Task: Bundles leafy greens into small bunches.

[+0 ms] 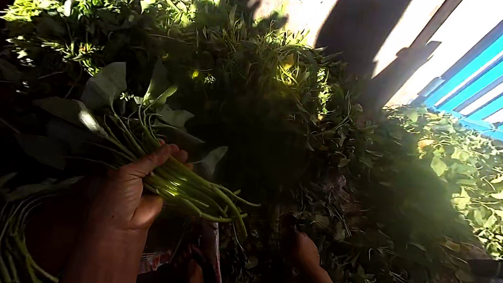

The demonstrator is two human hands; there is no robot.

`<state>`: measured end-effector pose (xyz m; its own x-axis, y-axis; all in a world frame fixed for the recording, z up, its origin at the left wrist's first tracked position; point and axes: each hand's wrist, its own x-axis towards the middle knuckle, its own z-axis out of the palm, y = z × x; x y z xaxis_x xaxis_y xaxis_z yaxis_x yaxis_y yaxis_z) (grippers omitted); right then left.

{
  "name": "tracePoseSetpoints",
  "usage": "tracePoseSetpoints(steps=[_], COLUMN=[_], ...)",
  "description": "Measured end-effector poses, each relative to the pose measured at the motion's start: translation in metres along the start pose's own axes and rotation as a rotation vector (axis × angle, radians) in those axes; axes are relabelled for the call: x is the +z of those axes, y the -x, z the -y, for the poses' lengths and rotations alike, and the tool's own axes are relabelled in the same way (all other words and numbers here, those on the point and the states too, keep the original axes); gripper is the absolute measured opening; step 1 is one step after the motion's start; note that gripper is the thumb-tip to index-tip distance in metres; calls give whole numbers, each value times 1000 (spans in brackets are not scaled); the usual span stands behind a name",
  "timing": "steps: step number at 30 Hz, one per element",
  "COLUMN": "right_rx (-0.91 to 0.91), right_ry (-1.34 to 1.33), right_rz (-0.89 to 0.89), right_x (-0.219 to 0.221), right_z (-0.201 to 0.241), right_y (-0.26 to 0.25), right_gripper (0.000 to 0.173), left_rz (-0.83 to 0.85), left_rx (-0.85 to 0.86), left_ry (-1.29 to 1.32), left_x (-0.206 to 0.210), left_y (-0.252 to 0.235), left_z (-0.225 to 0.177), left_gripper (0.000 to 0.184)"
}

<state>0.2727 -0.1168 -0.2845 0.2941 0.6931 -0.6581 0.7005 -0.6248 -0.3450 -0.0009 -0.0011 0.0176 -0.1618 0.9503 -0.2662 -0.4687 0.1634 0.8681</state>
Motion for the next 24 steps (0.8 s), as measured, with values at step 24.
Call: tracePoseSetpoints(steps=[24], right_rx=[748], right_ry=[-404], right_rz=[-318], right_x=[12], right_z=[-114], right_y=[3], right_gripper=[48], left_rz=[-21], left_rx=[-48], left_ry=[-47], left_x=[8], left_y=[0], left_z=[10], left_gripper=[12])
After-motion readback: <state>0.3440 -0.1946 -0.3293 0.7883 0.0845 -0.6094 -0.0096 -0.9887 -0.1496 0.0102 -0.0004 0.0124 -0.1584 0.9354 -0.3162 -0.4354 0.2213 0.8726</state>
